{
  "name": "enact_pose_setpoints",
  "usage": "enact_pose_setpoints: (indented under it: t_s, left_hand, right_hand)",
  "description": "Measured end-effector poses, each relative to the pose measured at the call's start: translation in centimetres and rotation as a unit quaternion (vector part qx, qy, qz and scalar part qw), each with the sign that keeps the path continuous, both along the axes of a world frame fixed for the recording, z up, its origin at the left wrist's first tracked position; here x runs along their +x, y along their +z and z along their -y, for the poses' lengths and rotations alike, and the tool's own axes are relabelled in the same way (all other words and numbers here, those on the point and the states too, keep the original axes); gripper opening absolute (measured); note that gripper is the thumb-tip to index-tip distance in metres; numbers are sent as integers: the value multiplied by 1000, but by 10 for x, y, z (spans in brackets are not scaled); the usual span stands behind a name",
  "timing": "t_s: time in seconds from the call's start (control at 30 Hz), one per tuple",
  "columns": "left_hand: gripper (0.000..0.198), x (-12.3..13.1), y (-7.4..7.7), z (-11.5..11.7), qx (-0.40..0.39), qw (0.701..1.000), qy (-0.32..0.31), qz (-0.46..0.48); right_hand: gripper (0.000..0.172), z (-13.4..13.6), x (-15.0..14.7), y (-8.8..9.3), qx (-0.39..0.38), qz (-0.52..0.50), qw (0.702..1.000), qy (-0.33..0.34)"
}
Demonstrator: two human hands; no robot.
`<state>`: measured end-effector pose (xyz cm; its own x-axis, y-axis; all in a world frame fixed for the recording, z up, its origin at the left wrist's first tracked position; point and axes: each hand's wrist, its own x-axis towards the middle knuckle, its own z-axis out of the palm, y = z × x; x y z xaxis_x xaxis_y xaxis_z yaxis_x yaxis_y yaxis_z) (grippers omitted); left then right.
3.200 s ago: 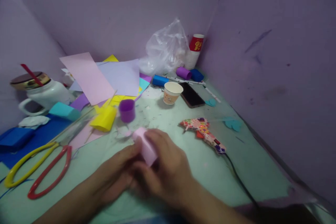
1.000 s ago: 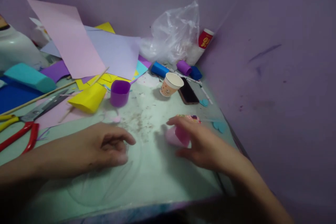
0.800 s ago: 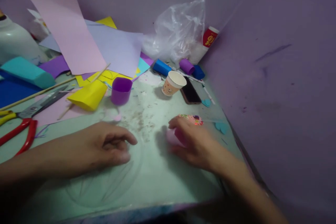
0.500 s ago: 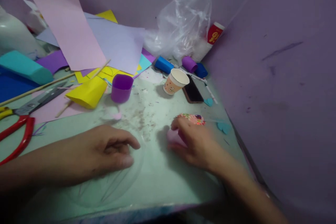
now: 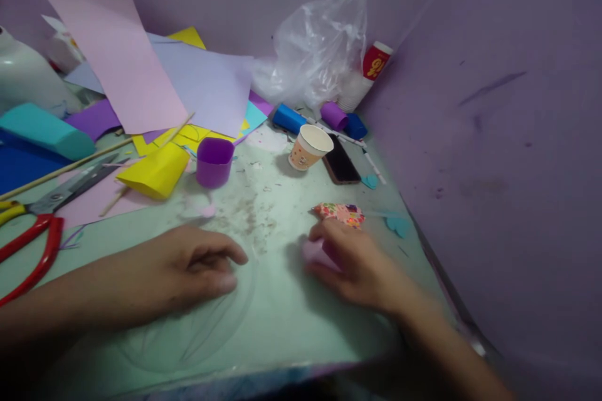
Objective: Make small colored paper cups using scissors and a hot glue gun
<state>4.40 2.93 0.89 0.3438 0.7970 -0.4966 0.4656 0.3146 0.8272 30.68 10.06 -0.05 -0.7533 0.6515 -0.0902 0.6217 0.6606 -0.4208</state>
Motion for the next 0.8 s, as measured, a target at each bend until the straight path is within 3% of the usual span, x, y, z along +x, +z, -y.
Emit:
enact_pose_setpoints:
  t_s: [0.07, 0.17, 0.3, 0.4, 0.63, 0.8]
  left_hand:
    - [32, 0, 0, 1, 13, 1000, 16, 2]
    - [28, 2, -1, 2, 21, 998, 45, 25]
    - [27, 9, -3, 2, 5, 990, 110, 88]
    - [33, 15, -4, 2, -8, 975, 164, 149]
    - [29, 20, -8, 1, -70, 899, 286, 324]
    - [22, 17, -10, 2, -66, 883, 304, 352]
  right_hand:
    - [21, 2, 8, 4, -27, -15, 999, -27]
    - [29, 6, 17, 8, -78, -144, 982, -91]
    - [36, 13, 12, 0, -163, -358, 907, -147]
    - [37, 18, -7, -12, -188, -425, 874, -144]
    - [35, 22, -48, -27, -170, -445, 877, -63]
    - [27, 21, -55, -32, -188, -463, 864, -60]
